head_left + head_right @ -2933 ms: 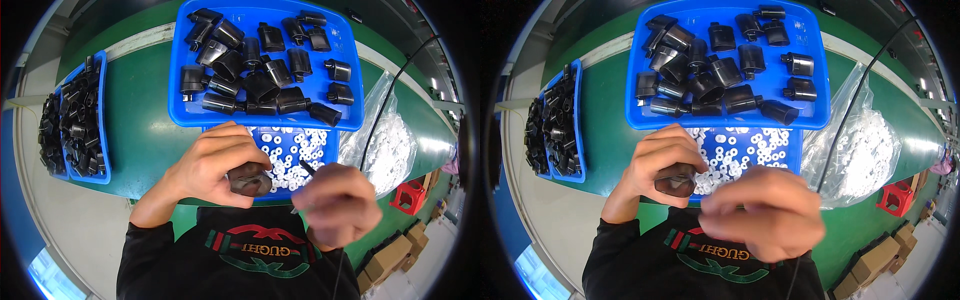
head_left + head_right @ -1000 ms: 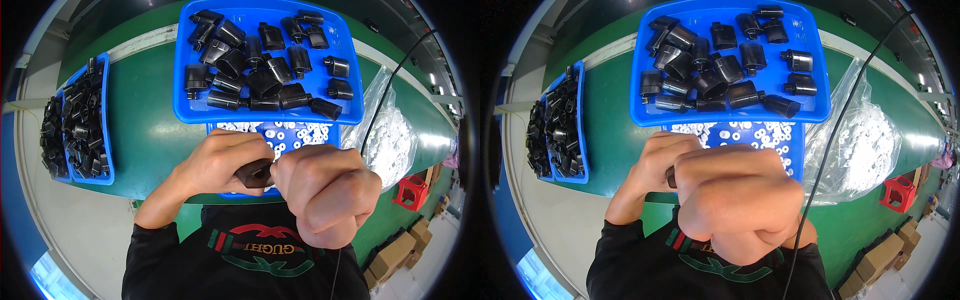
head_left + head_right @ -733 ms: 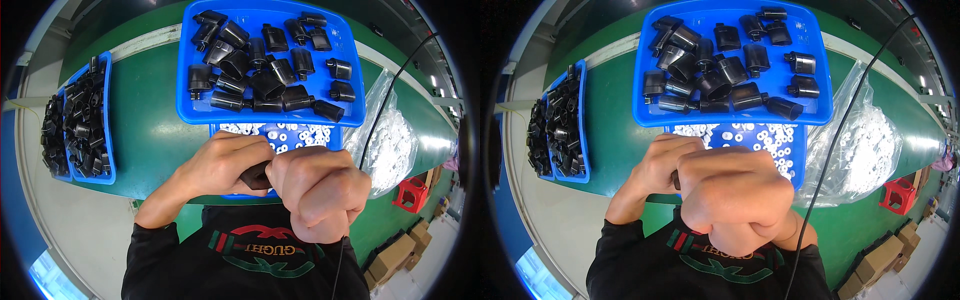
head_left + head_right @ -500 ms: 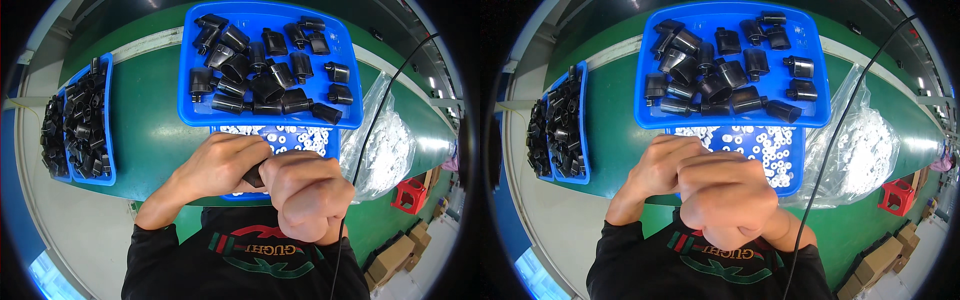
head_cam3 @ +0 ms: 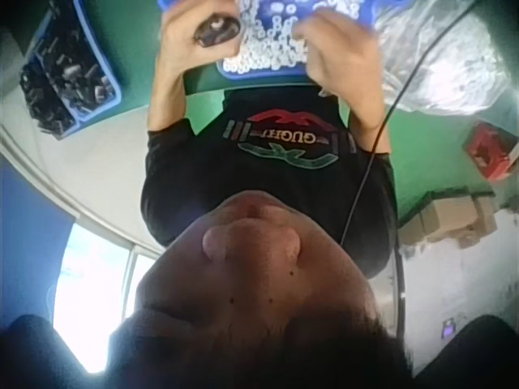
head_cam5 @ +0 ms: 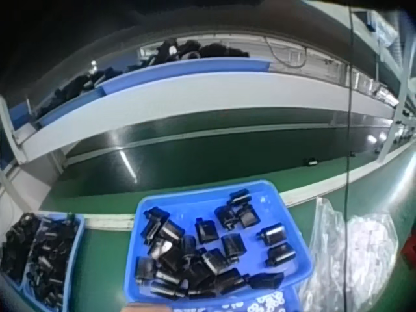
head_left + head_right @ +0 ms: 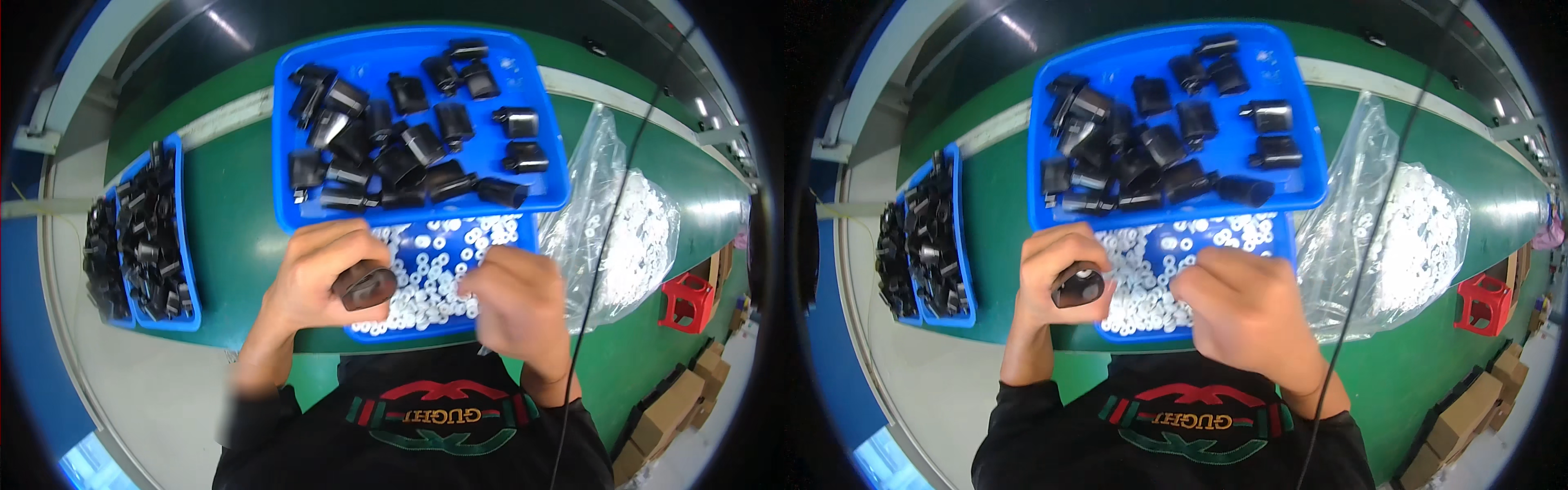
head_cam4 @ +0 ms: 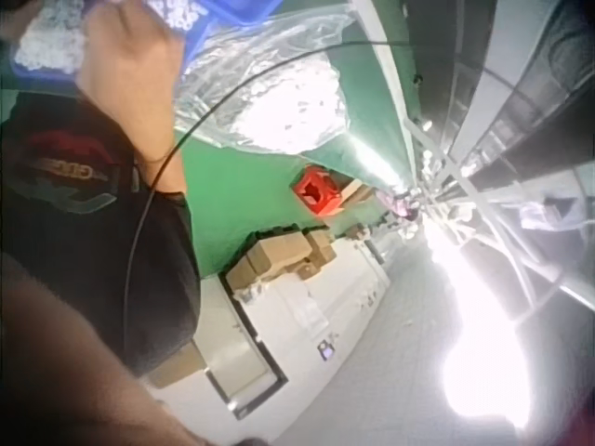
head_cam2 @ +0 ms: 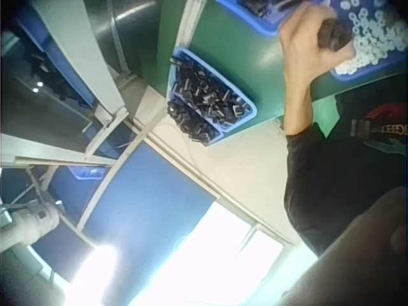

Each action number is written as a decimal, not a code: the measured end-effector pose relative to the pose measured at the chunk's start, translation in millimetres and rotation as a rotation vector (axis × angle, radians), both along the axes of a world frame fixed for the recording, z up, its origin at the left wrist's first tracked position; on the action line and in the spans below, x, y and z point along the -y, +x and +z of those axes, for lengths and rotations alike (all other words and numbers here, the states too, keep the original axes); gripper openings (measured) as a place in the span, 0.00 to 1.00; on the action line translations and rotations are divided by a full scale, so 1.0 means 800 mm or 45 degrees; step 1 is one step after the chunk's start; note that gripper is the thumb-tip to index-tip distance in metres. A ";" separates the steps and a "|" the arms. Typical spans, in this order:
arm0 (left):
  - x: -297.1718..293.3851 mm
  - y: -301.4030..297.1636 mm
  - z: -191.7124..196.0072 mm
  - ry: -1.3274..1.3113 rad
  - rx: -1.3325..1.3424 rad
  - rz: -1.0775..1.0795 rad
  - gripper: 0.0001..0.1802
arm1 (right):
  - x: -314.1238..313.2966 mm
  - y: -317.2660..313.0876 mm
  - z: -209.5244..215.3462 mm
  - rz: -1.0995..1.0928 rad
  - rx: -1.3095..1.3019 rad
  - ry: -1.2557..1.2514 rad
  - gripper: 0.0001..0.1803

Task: The person repeatedly picks up black cylindrical plastic connectors and small white washers from blue trays. Using a thin black tool, they insert the washers into the connectors one by one. The assembled units are placed back into the tray.

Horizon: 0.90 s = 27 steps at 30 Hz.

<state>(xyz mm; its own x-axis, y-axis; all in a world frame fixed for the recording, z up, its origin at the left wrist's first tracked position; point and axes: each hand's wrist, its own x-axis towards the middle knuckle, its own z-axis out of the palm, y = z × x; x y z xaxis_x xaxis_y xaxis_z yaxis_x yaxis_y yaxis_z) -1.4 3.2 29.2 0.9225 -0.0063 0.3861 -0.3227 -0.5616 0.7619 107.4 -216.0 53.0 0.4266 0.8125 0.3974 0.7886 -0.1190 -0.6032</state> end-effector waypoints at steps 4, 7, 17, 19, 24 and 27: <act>-0.017 0.019 0.021 0.063 0.013 -0.022 0.26 | 0.001 -0.007 -0.044 -0.176 0.229 -0.303 0.08; -0.022 0.060 0.058 0.352 -0.084 0.103 0.28 | 0.007 0.001 -0.062 -0.219 0.312 -0.288 0.08; -0.086 0.338 0.043 0.918 -0.390 0.525 0.29 | 0.022 -0.001 -0.107 -0.333 0.407 -0.103 0.08; -0.159 0.399 -0.010 0.779 -0.507 0.373 0.30 | 0.017 -0.004 -0.106 -0.322 0.327 -0.140 0.09; -0.236 0.461 -0.098 0.849 -0.772 0.269 0.36 | 0.014 -0.004 -0.112 -0.277 0.282 -0.128 0.07; -0.220 0.459 -0.101 0.855 -0.815 0.311 0.40 | 0.012 -0.005 -0.116 -0.276 0.257 -0.143 0.06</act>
